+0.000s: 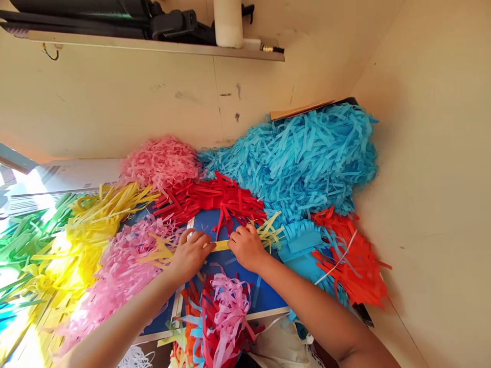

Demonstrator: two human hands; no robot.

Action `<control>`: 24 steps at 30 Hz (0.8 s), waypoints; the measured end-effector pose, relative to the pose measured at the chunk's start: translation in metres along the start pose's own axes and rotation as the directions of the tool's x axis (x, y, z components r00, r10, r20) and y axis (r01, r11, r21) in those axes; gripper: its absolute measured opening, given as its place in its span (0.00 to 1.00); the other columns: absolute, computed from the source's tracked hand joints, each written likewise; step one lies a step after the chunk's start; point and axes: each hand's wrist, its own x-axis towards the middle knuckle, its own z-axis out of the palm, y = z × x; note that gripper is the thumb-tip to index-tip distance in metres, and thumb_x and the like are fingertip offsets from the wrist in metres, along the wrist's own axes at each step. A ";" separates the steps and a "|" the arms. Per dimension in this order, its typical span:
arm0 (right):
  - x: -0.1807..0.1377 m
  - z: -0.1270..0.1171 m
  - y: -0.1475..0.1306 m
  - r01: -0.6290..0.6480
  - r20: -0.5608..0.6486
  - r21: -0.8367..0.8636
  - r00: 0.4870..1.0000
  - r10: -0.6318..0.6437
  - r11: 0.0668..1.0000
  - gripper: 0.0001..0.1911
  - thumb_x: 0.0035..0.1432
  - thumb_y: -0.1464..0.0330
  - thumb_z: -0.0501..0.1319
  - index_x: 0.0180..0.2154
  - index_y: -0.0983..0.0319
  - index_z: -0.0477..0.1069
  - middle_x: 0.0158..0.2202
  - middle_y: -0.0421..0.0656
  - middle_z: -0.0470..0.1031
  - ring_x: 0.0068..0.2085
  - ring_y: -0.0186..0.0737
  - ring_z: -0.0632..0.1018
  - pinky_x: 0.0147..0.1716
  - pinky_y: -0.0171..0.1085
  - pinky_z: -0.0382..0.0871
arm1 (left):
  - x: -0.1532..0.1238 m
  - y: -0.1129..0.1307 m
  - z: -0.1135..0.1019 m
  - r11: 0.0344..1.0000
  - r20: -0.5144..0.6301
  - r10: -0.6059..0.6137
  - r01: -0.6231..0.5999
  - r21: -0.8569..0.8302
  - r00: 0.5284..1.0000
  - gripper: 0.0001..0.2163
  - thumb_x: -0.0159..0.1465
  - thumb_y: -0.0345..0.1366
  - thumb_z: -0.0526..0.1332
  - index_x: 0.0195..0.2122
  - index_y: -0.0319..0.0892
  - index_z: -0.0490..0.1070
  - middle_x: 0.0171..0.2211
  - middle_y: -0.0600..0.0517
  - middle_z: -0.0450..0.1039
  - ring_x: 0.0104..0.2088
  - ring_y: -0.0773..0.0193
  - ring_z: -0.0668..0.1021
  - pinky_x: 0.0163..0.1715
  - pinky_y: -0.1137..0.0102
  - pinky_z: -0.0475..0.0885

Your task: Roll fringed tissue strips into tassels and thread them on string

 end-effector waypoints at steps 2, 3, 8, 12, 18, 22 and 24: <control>0.000 -0.002 -0.001 0.091 0.015 -0.019 0.996 -0.090 0.996 0.08 0.64 0.70 0.57 0.38 0.60 0.76 0.38 0.45 0.78 0.45 0.46 0.68 0.48 0.49 0.51 | -0.004 0.000 0.002 0.992 -0.011 0.126 -0.126 0.017 0.992 0.10 0.67 0.28 0.56 0.42 0.48 0.75 0.38 0.51 0.77 0.46 0.55 0.73 0.59 0.54 0.54; 0.000 -0.003 0.000 0.098 0.016 -0.016 0.995 -0.098 0.995 0.08 0.63 0.68 0.58 0.38 0.60 0.76 0.38 0.45 0.78 0.45 0.46 0.69 0.48 0.50 0.51 | -0.005 -0.001 0.003 0.988 -0.012 0.151 -0.151 0.018 0.988 0.10 0.66 0.29 0.56 0.43 0.47 0.75 0.38 0.51 0.77 0.46 0.55 0.73 0.59 0.53 0.54; 0.003 -0.005 0.007 0.092 0.044 0.032 0.995 -0.094 0.995 0.10 0.64 0.67 0.58 0.38 0.59 0.79 0.39 0.45 0.80 0.44 0.46 0.70 0.48 0.49 0.51 | 0.001 -0.005 -0.001 0.988 0.014 0.153 -0.153 -0.001 0.988 0.09 0.63 0.30 0.58 0.42 0.44 0.75 0.39 0.48 0.77 0.46 0.53 0.73 0.60 0.51 0.55; 0.006 -0.005 0.005 0.049 0.026 0.032 0.998 -0.050 0.998 0.10 0.63 0.68 0.59 0.37 0.56 0.80 0.39 0.43 0.81 0.43 0.44 0.71 0.46 0.48 0.51 | 0.008 -0.009 -0.005 0.991 0.021 0.133 -0.133 -0.002 0.991 0.09 0.62 0.26 0.58 0.38 0.46 0.75 0.35 0.51 0.77 0.45 0.55 0.74 0.59 0.51 0.56; 0.008 -0.002 -0.006 -0.021 0.007 0.017 1.000 0.021 1.000 0.11 0.62 0.61 0.62 0.36 0.61 0.78 0.37 0.47 0.79 0.43 0.47 0.71 0.46 0.49 0.53 | 0.007 -0.006 -0.004 1.000 -0.018 0.024 -0.023 0.016 1.000 0.08 0.67 0.31 0.56 0.36 0.45 0.75 0.32 0.51 0.77 0.42 0.55 0.75 0.60 0.47 0.52; 0.006 0.002 0.007 -0.070 0.003 0.060 0.998 0.070 0.996 0.08 0.65 0.67 0.60 0.36 0.58 0.78 0.37 0.42 0.79 0.42 0.42 0.72 0.47 0.46 0.53 | 0.002 -0.011 -0.003 1.000 -0.014 -0.025 0.025 -0.011 1.000 0.12 0.70 0.32 0.53 0.34 0.46 0.76 0.33 0.51 0.78 0.42 0.56 0.76 0.59 0.48 0.53; 0.005 0.004 0.016 -0.121 0.010 0.095 0.993 0.121 0.988 0.06 0.63 0.66 0.63 0.34 0.57 0.78 0.37 0.40 0.79 0.43 0.41 0.73 0.46 0.44 0.54 | 0.001 -0.015 -0.002 0.997 -0.001 -0.072 0.072 -0.043 0.997 0.12 0.71 0.35 0.53 0.36 0.46 0.76 0.35 0.50 0.78 0.43 0.55 0.75 0.55 0.51 0.58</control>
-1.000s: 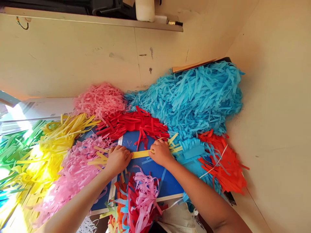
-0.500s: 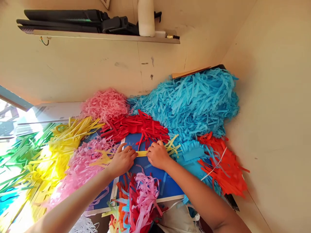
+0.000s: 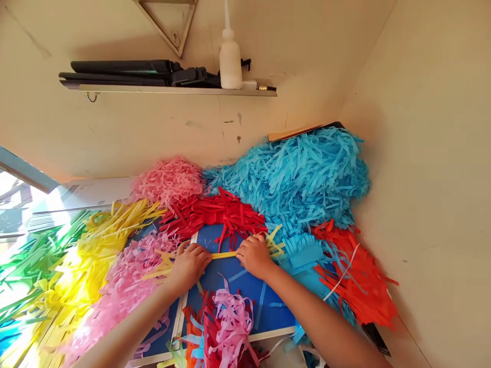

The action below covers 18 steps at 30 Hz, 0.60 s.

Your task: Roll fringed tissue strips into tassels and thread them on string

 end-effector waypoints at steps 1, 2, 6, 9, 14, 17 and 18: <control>0.000 0.001 0.004 -0.032 0.003 0.017 0.999 0.032 0.999 0.05 0.62 0.66 0.64 0.33 0.57 0.78 0.37 0.40 0.79 0.43 0.41 0.73 0.46 0.43 0.54 | 0.000 -0.002 0.001 1.000 0.010 -0.023 0.023 -0.018 1.000 0.12 0.71 0.36 0.53 0.36 0.46 0.76 0.36 0.50 0.78 0.43 0.55 0.75 0.53 0.53 0.60; 0.001 0.001 0.006 -0.065 0.007 0.031 0.998 0.065 0.997 0.05 0.61 0.65 0.66 0.32 0.58 0.78 0.37 0.40 0.79 0.44 0.41 0.73 0.45 0.42 0.55 | 0.001 -0.004 0.001 0.998 0.023 -0.042 0.043 -0.035 0.999 0.12 0.70 0.37 0.53 0.36 0.45 0.76 0.36 0.50 0.78 0.42 0.55 0.76 0.50 0.55 0.62; 0.005 0.000 0.011 -0.150 0.039 0.065 0.988 0.148 0.987 0.07 0.60 0.64 0.67 0.31 0.59 0.78 0.37 0.41 0.79 0.43 0.41 0.73 0.43 0.40 0.56 | 0.009 -0.008 0.004 0.994 0.074 -0.078 0.084 -0.077 0.994 0.11 0.69 0.37 0.55 0.33 0.44 0.75 0.33 0.50 0.77 0.40 0.56 0.76 0.43 0.60 0.63; 0.010 -0.001 0.012 -0.173 0.067 0.060 0.983 0.169 0.983 0.07 0.61 0.65 0.65 0.31 0.58 0.78 0.36 0.40 0.78 0.42 0.40 0.73 0.41 0.39 0.56 | 0.015 -0.008 0.006 0.993 0.088 -0.079 0.086 -0.077 0.993 0.11 0.68 0.36 0.54 0.32 0.43 0.75 0.32 0.49 0.77 0.39 0.56 0.76 0.41 0.60 0.63; 0.016 0.001 0.011 -0.199 0.071 0.002 0.977 0.199 0.980 0.07 0.59 0.67 0.65 0.29 0.61 0.77 0.34 0.43 0.78 0.41 0.43 0.72 0.39 0.40 0.56 | 0.019 -0.006 0.005 0.997 0.075 -0.067 0.070 -0.036 0.995 0.10 0.67 0.36 0.56 0.30 0.41 0.74 0.30 0.48 0.76 0.37 0.53 0.76 0.40 0.59 0.63; 0.015 -0.003 0.005 -0.119 0.052 -0.029 0.991 0.120 0.992 0.05 0.60 0.67 0.63 0.34 0.60 0.77 0.38 0.44 0.78 0.44 0.46 0.71 0.42 0.43 0.55 | 0.016 -0.005 0.002 1.000 0.036 -0.008 0.009 -0.017 0.999 0.06 0.66 0.35 0.58 0.37 0.44 0.75 0.35 0.48 0.77 0.42 0.53 0.75 0.46 0.56 0.63; 0.014 -0.006 0.003 -0.063 0.055 -0.033 0.996 0.065 0.997 0.05 0.61 0.68 0.62 0.35 0.59 0.77 0.40 0.43 0.78 0.46 0.46 0.70 0.43 0.44 0.55 | 0.014 -0.004 0.001 0.999 0.025 0.032 -0.032 -0.013 0.999 0.06 0.66 0.33 0.58 0.39 0.46 0.75 0.37 0.49 0.77 0.44 0.53 0.75 0.49 0.55 0.61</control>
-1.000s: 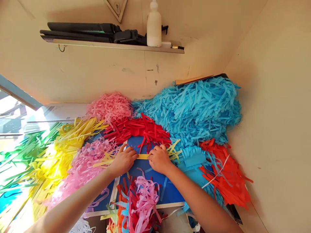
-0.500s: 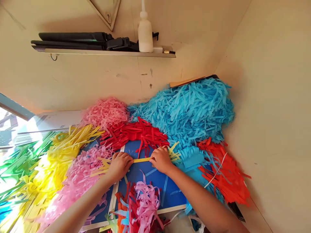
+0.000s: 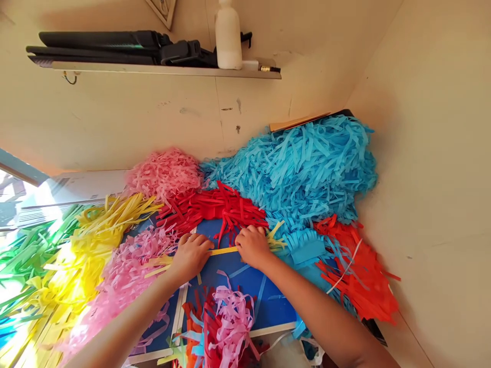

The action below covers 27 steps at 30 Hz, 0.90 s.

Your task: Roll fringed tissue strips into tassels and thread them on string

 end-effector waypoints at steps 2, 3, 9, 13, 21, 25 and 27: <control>-0.002 -0.004 -0.005 0.123 0.008 -0.009 0.992 -0.123 0.992 0.06 0.62 0.68 0.61 0.37 0.57 0.77 0.42 0.43 0.78 0.49 0.46 0.69 0.48 0.46 0.53 | -0.003 0.002 -0.001 0.995 -0.015 0.098 -0.098 0.016 0.995 0.09 0.66 0.30 0.58 0.41 0.50 0.76 0.39 0.52 0.77 0.47 0.55 0.73 0.56 0.53 0.57; -0.003 -0.006 -0.008 0.189 0.008 -0.026 0.982 -0.189 0.982 0.06 0.63 0.67 0.61 0.37 0.57 0.77 0.42 0.43 0.78 0.49 0.46 0.68 0.49 0.47 0.52 | -0.005 0.004 -0.002 0.990 -0.020 0.142 -0.142 0.025 0.990 0.10 0.66 0.29 0.58 0.41 0.50 0.76 0.39 0.52 0.77 0.47 0.55 0.73 0.57 0.53 0.56; 0.007 -0.002 -0.012 0.351 -0.032 -0.158 0.932 -0.360 0.923 0.12 0.67 0.71 0.55 0.35 0.62 0.77 0.37 0.46 0.77 0.44 0.43 0.69 0.47 0.46 0.54 | 0.004 0.014 0.000 0.976 -0.066 0.208 -0.203 0.073 0.976 0.08 0.67 0.34 0.57 0.35 0.43 0.76 0.34 0.48 0.77 0.44 0.54 0.73 0.57 0.51 0.58; 0.012 0.000 -0.009 0.285 -0.065 -0.165 0.952 -0.299 0.944 0.08 0.63 0.68 0.60 0.32 0.62 0.77 0.36 0.44 0.77 0.43 0.43 0.70 0.45 0.46 0.54 | 0.011 0.016 0.002 0.980 -0.118 0.186 -0.175 0.098 0.975 0.07 0.66 0.33 0.57 0.33 0.41 0.75 0.32 0.47 0.76 0.40 0.55 0.73 0.55 0.51 0.59; 0.003 0.011 -0.026 0.309 -0.090 -0.178 0.940 -0.328 0.934 0.12 0.68 0.73 0.53 0.37 0.63 0.75 0.37 0.46 0.76 0.42 0.43 0.70 0.46 0.45 0.55 | -0.002 0.017 0.010 0.986 -0.164 0.158 -0.147 0.079 0.974 0.12 0.68 0.29 0.54 0.32 0.43 0.75 0.31 0.49 0.76 0.38 0.57 0.74 0.52 0.53 0.61; -0.005 0.016 -0.010 0.292 -0.084 -0.121 0.949 -0.303 0.949 0.12 0.68 0.73 0.55 0.34 0.63 0.75 0.35 0.45 0.77 0.40 0.41 0.71 0.42 0.43 0.56 | -0.014 0.009 0.013 0.989 -0.143 0.144 -0.144 0.010 0.979 0.09 0.67 0.29 0.56 0.37 0.43 0.76 0.34 0.48 0.77 0.39 0.55 0.75 0.47 0.56 0.66; -0.009 0.016 0.002 0.261 -0.086 -0.078 0.960 -0.267 0.962 0.11 0.68 0.71 0.57 0.34 0.62 0.77 0.36 0.44 0.78 0.40 0.40 0.72 0.41 0.42 0.56 | -0.019 0.002 0.015 0.990 -0.142 0.122 -0.131 -0.054 0.982 0.09 0.67 0.30 0.57 0.39 0.43 0.77 0.35 0.48 0.78 0.39 0.55 0.76 0.44 0.59 0.69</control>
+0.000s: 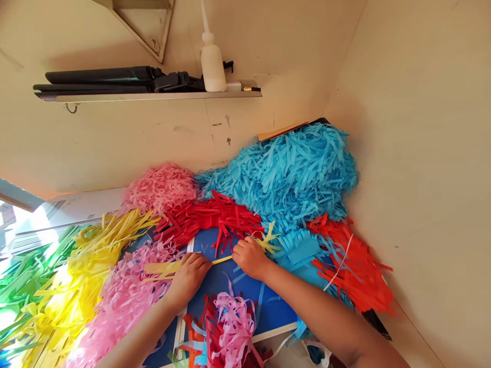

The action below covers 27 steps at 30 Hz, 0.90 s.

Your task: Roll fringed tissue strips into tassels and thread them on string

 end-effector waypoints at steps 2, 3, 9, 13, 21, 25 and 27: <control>-0.004 0.000 0.009 -0.051 0.004 0.052 0.999 0.051 0.997 0.08 0.66 0.69 0.61 0.34 0.60 0.78 0.36 0.42 0.79 0.40 0.40 0.73 0.41 0.41 0.56 | -0.004 -0.007 0.001 0.997 -0.007 -0.043 0.043 -0.071 0.999 0.09 0.68 0.31 0.57 0.37 0.43 0.78 0.35 0.48 0.79 0.38 0.57 0.77 0.41 0.62 0.71; -0.005 -0.001 0.012 -0.081 0.008 0.080 0.997 0.081 0.994 0.06 0.64 0.67 0.64 0.33 0.59 0.78 0.36 0.41 0.79 0.40 0.39 0.73 0.41 0.40 0.56 | -0.005 -0.010 0.002 0.992 -0.010 -0.072 0.070 -0.108 0.997 0.10 0.68 0.32 0.56 0.36 0.43 0.78 0.34 0.48 0.79 0.37 0.58 0.77 0.39 0.64 0.72; -0.004 -0.005 0.017 -0.204 0.042 0.209 0.979 0.199 0.956 0.05 0.57 0.67 0.70 0.30 0.59 0.79 0.34 0.38 0.78 0.39 0.37 0.74 0.39 0.37 0.58 | -0.004 -0.014 -0.001 0.942 0.026 -0.218 0.217 -0.254 0.976 0.11 0.68 0.35 0.57 0.33 0.45 0.78 0.33 0.50 0.79 0.35 0.61 0.79 0.36 0.68 0.75; -0.006 -0.010 0.016 -0.227 0.070 0.240 0.974 0.217 0.944 0.03 0.59 0.68 0.68 0.32 0.57 0.80 0.36 0.39 0.78 0.41 0.37 0.73 0.40 0.37 0.58 | -0.002 -0.010 0.000 0.922 0.040 -0.290 0.290 -0.255 0.956 0.11 0.67 0.39 0.57 0.32 0.43 0.78 0.32 0.48 0.78 0.35 0.59 0.78 0.36 0.65 0.73; 0.006 -0.008 0.013 -0.346 0.134 0.169 0.936 0.326 0.923 0.04 0.57 0.68 0.67 0.30 0.60 0.77 0.34 0.41 0.77 0.40 0.41 0.72 0.38 0.39 0.55 | 0.006 -0.002 0.002 0.925 0.062 -0.346 0.351 -0.147 0.936 0.09 0.66 0.38 0.57 0.32 0.43 0.76 0.31 0.49 0.77 0.36 0.56 0.76 0.37 0.62 0.67; 0.010 -0.016 0.007 -0.243 0.142 0.143 0.964 0.223 0.959 0.04 0.58 0.70 0.64 0.34 0.56 0.78 0.36 0.40 0.78 0.42 0.42 0.71 0.41 0.42 0.53 | 0.007 0.004 -0.004 0.978 0.079 -0.176 0.183 -0.098 0.981 0.11 0.66 0.32 0.58 0.43 0.52 0.77 0.39 0.52 0.79 0.43 0.54 0.75 0.47 0.55 0.62; 0.009 -0.021 0.002 -0.152 0.145 0.134 0.981 0.132 0.979 0.06 0.60 0.71 0.62 0.34 0.56 0.78 0.38 0.41 0.79 0.44 0.43 0.70 0.44 0.44 0.52 | 0.006 0.008 -0.004 0.999 0.078 -0.040 0.042 -0.020 0.996 0.14 0.67 0.29 0.58 0.46 0.55 0.76 0.40 0.52 0.79 0.44 0.54 0.75 0.48 0.53 0.61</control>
